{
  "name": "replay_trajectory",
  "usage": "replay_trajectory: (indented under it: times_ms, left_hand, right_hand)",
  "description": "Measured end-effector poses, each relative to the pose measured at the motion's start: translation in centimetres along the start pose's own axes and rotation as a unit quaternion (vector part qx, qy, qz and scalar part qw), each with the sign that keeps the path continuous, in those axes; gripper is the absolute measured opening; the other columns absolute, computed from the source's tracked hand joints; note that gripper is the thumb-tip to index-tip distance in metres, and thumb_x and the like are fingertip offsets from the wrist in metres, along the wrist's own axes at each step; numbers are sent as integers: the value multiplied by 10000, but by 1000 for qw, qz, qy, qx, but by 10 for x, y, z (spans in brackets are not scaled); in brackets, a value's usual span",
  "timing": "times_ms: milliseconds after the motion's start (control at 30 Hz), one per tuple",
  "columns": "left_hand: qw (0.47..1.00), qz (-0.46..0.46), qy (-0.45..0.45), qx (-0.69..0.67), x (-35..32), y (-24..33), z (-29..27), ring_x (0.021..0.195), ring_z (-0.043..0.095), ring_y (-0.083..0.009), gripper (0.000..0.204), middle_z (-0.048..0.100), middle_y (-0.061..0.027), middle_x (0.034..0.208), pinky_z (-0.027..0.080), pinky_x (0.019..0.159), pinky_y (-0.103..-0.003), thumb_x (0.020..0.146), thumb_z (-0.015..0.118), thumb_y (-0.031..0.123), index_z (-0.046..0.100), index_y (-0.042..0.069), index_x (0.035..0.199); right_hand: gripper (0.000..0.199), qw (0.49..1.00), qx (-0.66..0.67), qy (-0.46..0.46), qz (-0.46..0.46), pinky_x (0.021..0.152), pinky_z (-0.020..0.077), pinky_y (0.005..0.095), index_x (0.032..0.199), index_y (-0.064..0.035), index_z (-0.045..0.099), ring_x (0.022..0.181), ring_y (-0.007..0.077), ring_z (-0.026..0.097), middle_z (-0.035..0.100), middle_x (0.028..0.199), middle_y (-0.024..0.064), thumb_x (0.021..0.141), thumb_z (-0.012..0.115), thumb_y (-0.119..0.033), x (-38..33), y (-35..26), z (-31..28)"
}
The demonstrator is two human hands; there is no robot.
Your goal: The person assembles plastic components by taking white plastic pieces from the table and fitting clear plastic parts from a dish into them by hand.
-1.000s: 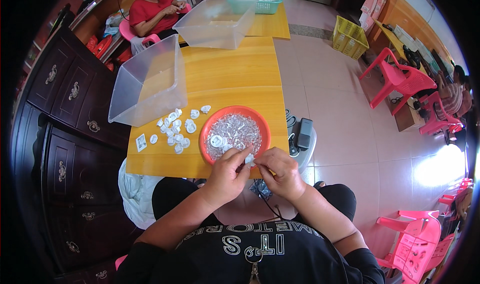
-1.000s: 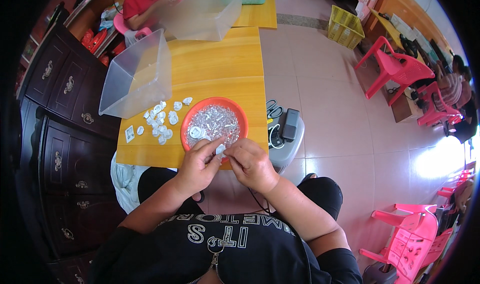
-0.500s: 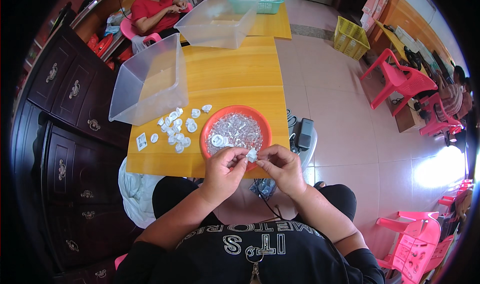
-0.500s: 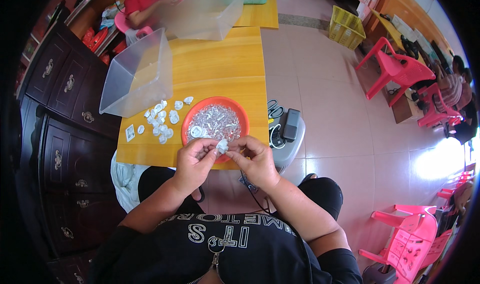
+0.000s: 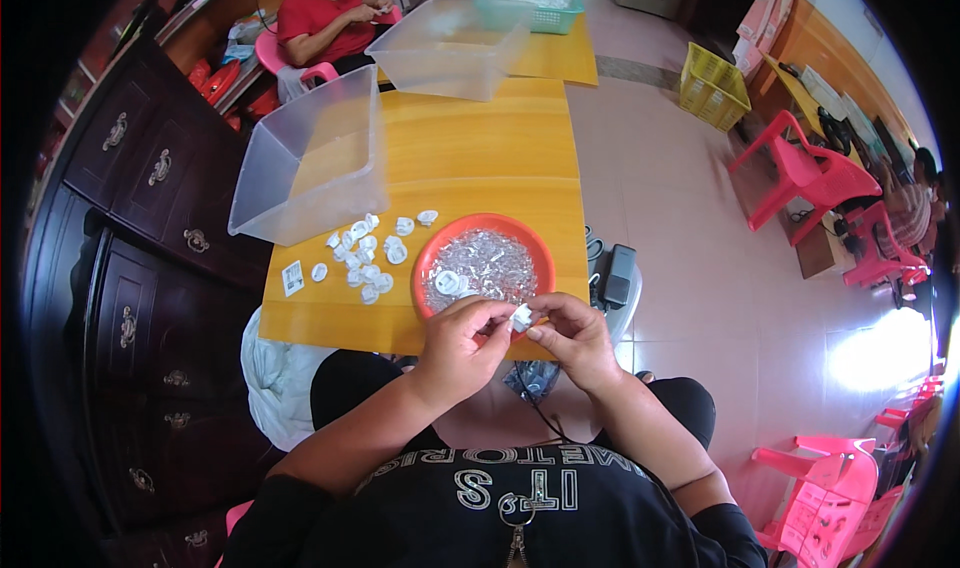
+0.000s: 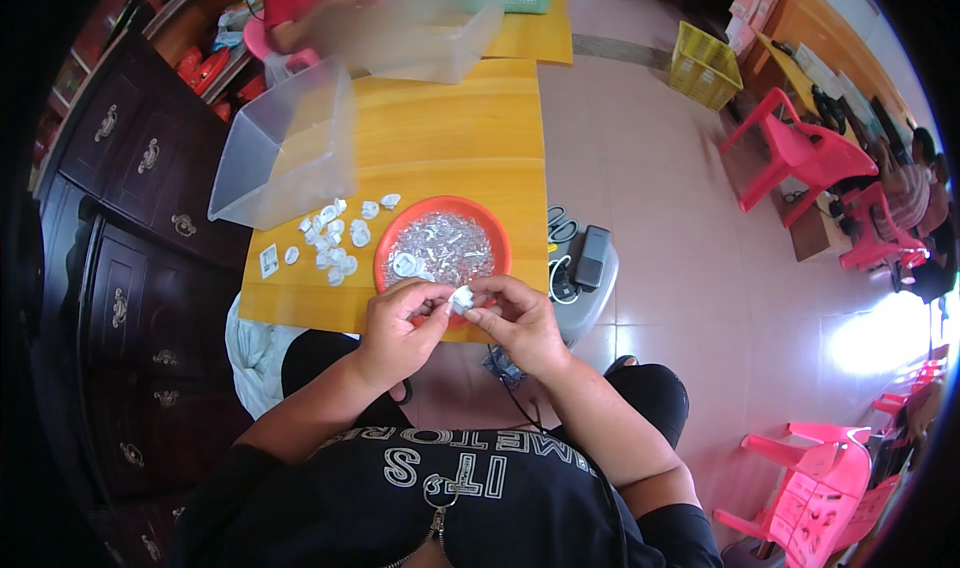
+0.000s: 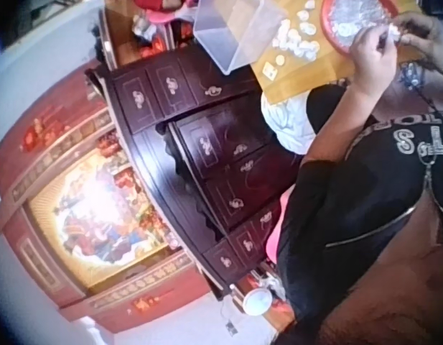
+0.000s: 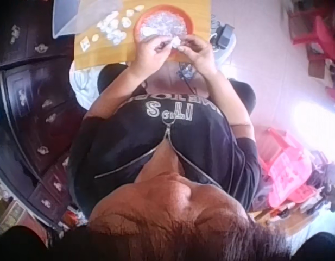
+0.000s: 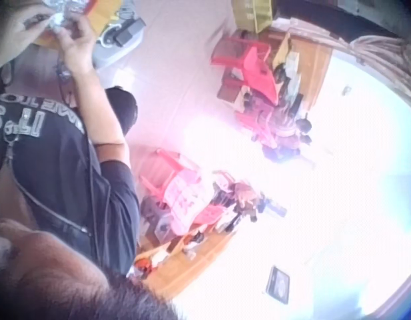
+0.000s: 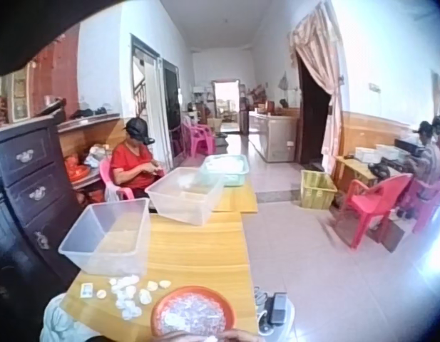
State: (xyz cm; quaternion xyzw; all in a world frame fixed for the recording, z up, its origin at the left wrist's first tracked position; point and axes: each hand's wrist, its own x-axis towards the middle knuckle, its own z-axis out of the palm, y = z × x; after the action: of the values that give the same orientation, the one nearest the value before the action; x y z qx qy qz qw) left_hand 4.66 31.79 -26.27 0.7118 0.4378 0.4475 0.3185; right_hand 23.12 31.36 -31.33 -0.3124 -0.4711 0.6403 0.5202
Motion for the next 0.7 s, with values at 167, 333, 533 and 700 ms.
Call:
replay_trajectory:
  times_ms: [167, 333, 533, 700]
  left_hand:
    - [995, -85, 41, -34, 33, -26, -32, 793, 607, -69, 185, 664, -46, 924, 498, 655, -232, 891, 649, 78, 631, -9, 1053]
    - [936, -40, 330, 114, 123, -78, -146, 704, 588, -94, 219, 645, -32, 831, 491, 656, -242, 878, 603, 52, 647, 16, 1089]
    - [890, -87, 326, 305, 128, -137, -198, 835, 661, -258, 249, 675, -144, 956, 521, 792, -356, 861, 599, 74, 675, 29, 1094]
    - [900, 64, 262, 344, 87, -116, -137, 993, 593, -350, 254, 620, -186, 1040, 475, 881, -419, 845, 582, 60, 629, 12, 1089]
  right_hand:
    - [371, 993, -83, 80, -37, 843, 521, 259, 1200, 18, 582, 958, 118, 585, 628, 1035, 56, 846, 695, 38, 5, 5, 0]
    - [273, 983, -108, 141, -39, 784, 494, 229, 1146, 17, 618, 904, 98, 583, 636, 987, 33, 876, 660, 18, 7, 4, -12]
    - [295, 947, -277, 154, -52, 717, 510, 251, 1135, 6, 619, 847, 136, 613, 644, 969, 80, 843, 666, 8, 8, 7, -20]
    - [323, 915, -309, 260, 10, 610, 512, 263, 1173, 32, 564, 730, 143, 631, 642, 888, 109, 879, 656, -65, 18, 16, -40]
